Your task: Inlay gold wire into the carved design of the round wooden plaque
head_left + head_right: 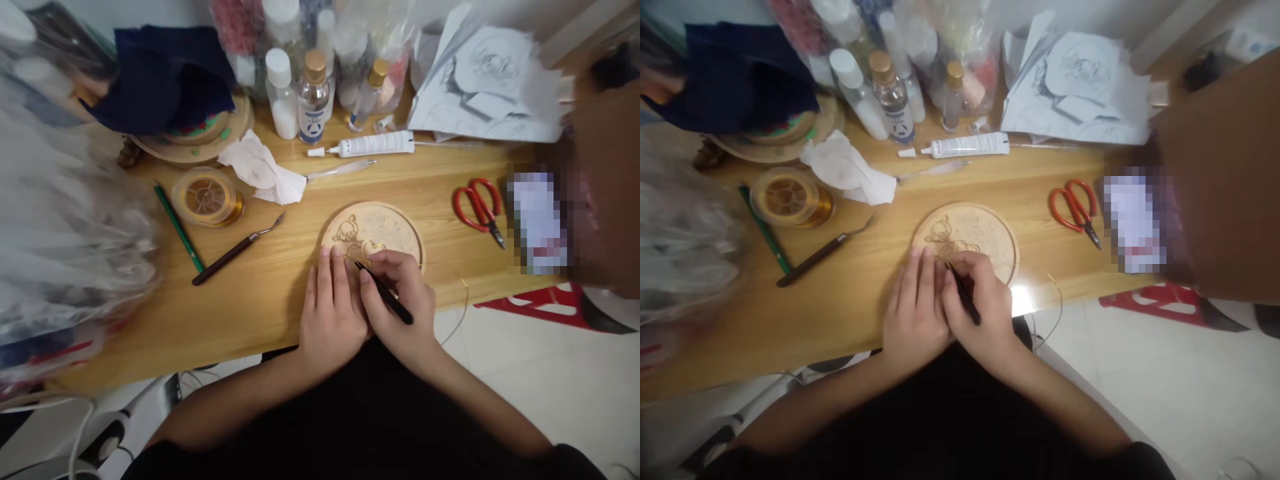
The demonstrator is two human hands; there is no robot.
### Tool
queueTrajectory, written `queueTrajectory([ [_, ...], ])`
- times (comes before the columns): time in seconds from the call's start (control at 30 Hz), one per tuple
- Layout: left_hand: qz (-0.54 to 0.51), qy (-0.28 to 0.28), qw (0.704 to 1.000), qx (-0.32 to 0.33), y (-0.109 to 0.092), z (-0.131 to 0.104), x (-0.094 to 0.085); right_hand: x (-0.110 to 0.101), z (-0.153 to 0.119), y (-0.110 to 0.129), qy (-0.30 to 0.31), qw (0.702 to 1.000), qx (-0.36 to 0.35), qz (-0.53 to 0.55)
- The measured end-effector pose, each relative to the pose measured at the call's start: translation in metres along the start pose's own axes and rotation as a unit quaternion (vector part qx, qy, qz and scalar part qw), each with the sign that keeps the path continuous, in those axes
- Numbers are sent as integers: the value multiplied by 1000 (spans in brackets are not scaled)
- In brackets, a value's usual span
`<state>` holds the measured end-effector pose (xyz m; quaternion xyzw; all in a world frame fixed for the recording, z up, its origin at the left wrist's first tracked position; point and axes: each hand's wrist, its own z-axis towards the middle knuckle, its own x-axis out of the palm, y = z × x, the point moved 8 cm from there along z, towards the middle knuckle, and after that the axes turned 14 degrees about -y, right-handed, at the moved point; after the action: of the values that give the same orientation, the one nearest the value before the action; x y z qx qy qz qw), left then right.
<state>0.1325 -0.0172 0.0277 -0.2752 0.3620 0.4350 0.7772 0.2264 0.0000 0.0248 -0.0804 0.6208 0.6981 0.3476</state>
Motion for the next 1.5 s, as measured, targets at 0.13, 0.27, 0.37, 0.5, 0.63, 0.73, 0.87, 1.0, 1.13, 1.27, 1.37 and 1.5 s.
queueTrajectory([
  [0.13, 20, 4, 999, 31, -1, 3, -1, 1, 3, 3, -8, 999, -9, -43],
  [0.27, 21, 11, 998, 50, -1, 4, 0, 3, 5, 9, -9, 996, -30, -79],
  [0.37, 19, 19, 998, 50, -1, 4, 0, 5, 7, 14, 1, 995, -38, -89],
  [0.5, 19, 22, 999, 46, 0, 5, 0, 7, 10, 17, 20, 995, -33, -96],
  [0.63, 21, 23, 998, 62, -2, 5, -1, 8, 12, 22, 38, 992, -53, -104],
  [0.73, 23, 20, 997, 66, -3, 5, -1, 9, 14, 24, 51, 991, -71, -105],
  [0.87, 30, 20, 997, 68, -3, 4, 1, 11, 15, 23, 73, 987, -107, -99],
  [1.0, 37, 24, 996, 74, -3, 3, 1, 11, 15, 22, 86, 978, -159, -101],
  [1.13, 55, 27, 995, 76, -2, 4, 1, 12, 16, 24, 102, 968, -207, -98],
  [1.27, 39, 19, 996, 72, -2, 5, 1, 14, 18, 32, 118, 949, -271, -106],
  [1.37, 29, 11, 998, 61, -1, 4, 0, 16, 19, 38, 144, 933, -315, -98],
  [1.5, 20, 31, 997, 63, -2, 1, 1, 19, 20, 42, 198, 906, -357, -108],
])
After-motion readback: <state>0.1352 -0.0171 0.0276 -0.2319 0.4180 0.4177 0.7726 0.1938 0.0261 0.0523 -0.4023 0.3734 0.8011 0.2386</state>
